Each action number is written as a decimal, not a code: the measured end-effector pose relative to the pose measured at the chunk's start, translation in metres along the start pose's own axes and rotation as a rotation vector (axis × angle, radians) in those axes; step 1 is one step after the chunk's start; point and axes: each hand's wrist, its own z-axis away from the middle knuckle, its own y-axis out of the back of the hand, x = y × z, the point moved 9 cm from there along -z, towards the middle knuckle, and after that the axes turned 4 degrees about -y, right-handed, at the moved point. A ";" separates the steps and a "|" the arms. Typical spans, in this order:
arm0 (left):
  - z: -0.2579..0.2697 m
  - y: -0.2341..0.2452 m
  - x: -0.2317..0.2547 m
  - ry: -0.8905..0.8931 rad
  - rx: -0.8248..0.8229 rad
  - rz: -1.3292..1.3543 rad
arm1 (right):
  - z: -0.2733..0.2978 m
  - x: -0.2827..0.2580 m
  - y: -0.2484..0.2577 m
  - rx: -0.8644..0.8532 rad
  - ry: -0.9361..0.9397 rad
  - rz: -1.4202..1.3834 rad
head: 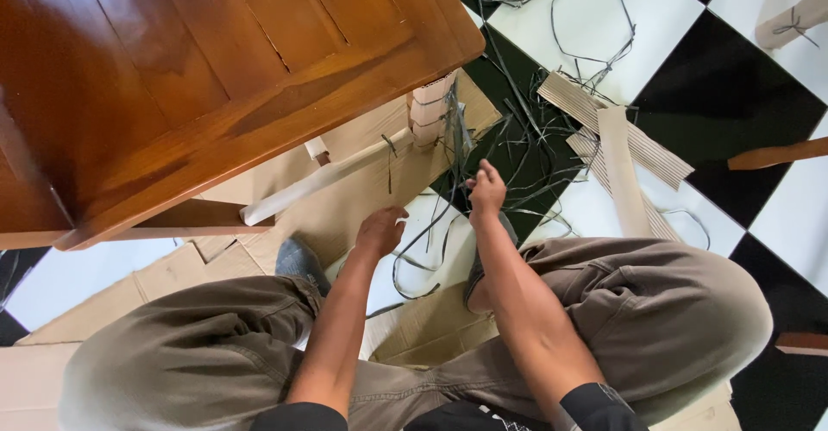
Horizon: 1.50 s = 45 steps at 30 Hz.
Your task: Wrap wooden chair legs with cardboard and secure them with wire ties
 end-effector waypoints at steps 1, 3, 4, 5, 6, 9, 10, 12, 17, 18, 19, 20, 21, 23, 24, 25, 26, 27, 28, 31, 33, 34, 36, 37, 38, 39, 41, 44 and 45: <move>0.001 0.005 0.004 -0.001 -0.001 0.001 | 0.014 -0.019 0.000 0.002 0.000 0.001; 0.003 0.016 0.014 -0.013 0.020 0.011 | 0.041 -0.051 -0.002 -0.044 -0.074 -0.263; 0.004 0.017 0.019 -0.016 0.021 0.014 | 0.047 -0.061 -0.002 -0.043 -0.070 -0.262; 0.005 0.026 0.024 -0.033 0.104 0.045 | 0.053 -0.070 -0.006 -0.090 -0.076 -0.290; 0.008 0.035 0.029 -0.047 0.189 0.078 | 0.060 -0.080 -0.012 -0.141 -0.082 -0.315; 0.011 0.053 0.042 -0.090 0.321 0.189 | 0.059 -0.090 -0.026 -0.197 -0.131 -0.431; 0.011 0.058 0.048 -0.088 0.326 0.192 | 0.068 -0.102 -0.030 -0.203 -0.130 -0.428; 0.015 0.079 0.064 -0.134 0.469 0.270 | 0.089 -0.129 -0.047 -0.337 -0.119 -0.483; 0.010 0.081 0.061 -0.173 0.609 0.334 | 0.133 -0.162 -0.064 -0.523 0.023 -0.311; 0.010 0.079 0.057 -0.161 0.648 0.310 | 0.145 -0.169 -0.068 -0.587 0.107 -0.230; 0.013 0.082 0.057 -0.160 0.651 0.311 | 0.143 -0.158 -0.067 -0.590 0.109 -0.228; 0.018 0.085 0.058 -0.165 0.670 0.303 | 0.143 -0.147 -0.068 -0.597 0.126 -0.160; 0.023 0.089 0.058 -0.169 0.688 0.294 | 0.142 -0.135 -0.069 -0.604 0.144 -0.091; 0.017 0.081 0.037 -0.131 0.728 0.353 | 0.125 -0.087 -0.071 -0.579 0.046 0.003; 0.015 0.078 0.024 -0.095 0.764 0.412 | 0.115 -0.058 -0.069 -0.548 -0.053 0.096; 0.020 0.089 0.031 -0.093 0.768 0.412 | 0.127 -0.065 -0.072 -0.552 -0.053 0.097; 0.032 0.108 0.038 -0.127 0.880 0.434 | 0.139 -0.070 -0.074 -0.553 -0.067 0.133; 0.045 0.126 0.045 -0.161 0.993 0.455 | 0.151 -0.075 -0.076 -0.554 -0.081 0.169; 0.044 0.127 0.039 -0.156 0.995 0.455 | 0.148 -0.066 -0.080 -0.558 -0.083 0.172; 0.038 0.132 0.018 -0.095 0.999 0.518 | 0.139 -0.041 -0.094 -0.580 -0.063 0.259; 0.035 0.135 0.004 -0.036 0.997 0.561 | 0.133 -0.028 -0.100 -0.591 -0.065 0.255; 0.035 0.138 0.003 -0.033 0.999 0.562 | 0.138 -0.033 -0.103 -0.593 -0.066 0.258; 0.036 0.144 0.003 0.002 0.996 0.486 | 0.150 -0.042 -0.109 -0.608 -0.054 0.322; 0.032 0.143 -0.002 0.005 0.998 0.487 | 0.150 -0.037 -0.112 -0.609 -0.055 0.325; 0.028 0.143 -0.004 0.005 0.983 0.411 | 0.150 -0.032 -0.114 -0.595 -0.053 0.337; 0.024 0.142 -0.006 0.005 0.968 0.336 | 0.150 -0.027 -0.115 -0.581 -0.051 0.348; 0.024 0.143 -0.006 0.011 0.966 0.320 | 0.144 -0.011 -0.115 -0.563 -0.089 0.411; 0.020 0.141 -0.010 0.036 0.969 0.294 | 0.136 0.011 -0.112 -0.550 -0.141 0.503; 0.018 0.139 -0.012 0.057 0.974 0.284 | 0.135 0.018 -0.111 -0.558 -0.156 0.534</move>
